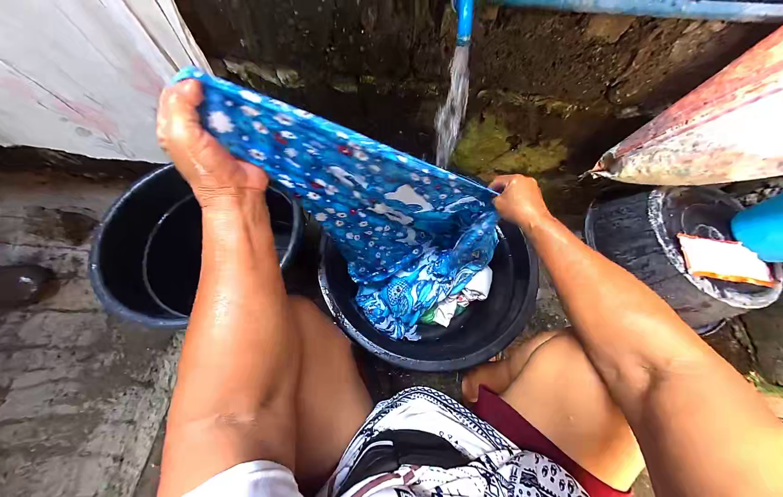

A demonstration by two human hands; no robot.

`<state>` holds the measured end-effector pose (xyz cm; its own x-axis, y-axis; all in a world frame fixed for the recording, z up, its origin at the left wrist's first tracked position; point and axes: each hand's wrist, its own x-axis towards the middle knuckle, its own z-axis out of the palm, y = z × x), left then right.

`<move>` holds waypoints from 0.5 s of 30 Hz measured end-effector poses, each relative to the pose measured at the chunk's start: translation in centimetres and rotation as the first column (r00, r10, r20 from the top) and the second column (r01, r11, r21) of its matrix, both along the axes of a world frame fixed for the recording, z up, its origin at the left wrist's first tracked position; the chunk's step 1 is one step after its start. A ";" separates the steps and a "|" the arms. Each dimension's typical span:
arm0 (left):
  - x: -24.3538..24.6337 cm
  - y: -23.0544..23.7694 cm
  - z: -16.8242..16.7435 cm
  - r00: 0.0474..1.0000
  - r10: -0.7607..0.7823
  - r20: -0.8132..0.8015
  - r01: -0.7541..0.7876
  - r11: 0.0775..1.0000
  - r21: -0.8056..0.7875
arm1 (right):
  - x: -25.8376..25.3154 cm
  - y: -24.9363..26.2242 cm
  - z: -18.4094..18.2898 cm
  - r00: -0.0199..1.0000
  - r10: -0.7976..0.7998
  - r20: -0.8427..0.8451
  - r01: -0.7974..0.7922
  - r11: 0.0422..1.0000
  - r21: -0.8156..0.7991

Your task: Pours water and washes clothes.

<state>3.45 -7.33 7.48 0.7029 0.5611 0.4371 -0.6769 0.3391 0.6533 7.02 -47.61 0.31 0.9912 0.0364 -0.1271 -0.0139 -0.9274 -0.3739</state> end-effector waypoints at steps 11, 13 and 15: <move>0.0 2.7 -2.0 0.978 0.081 -0.193 -0.059 0.992 0.114 | -1.0 -4.0 12.7 0.738 -0.511 0.440 -0.223 0.431 0.874; 0.0 2.9 -2.3 0.969 0.095 -0.226 -0.067 0.990 0.125 | -1.3 -4.8 12.2 0.757 -0.434 0.488 -0.050 0.707 0.706; 0.1 3.4 -2.9 0.950 0.141 -0.277 -0.113 0.987 0.116 | -1.0 -5.6 10.8 0.825 -0.350 0.443 0.057 0.832 0.552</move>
<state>3.51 -3.97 4.63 0.7315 0.6184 0.2872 -0.4921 0.1873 0.8502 6.03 -53.22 11.16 0.8914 -0.2623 0.3695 0.1458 -0.6060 -0.7820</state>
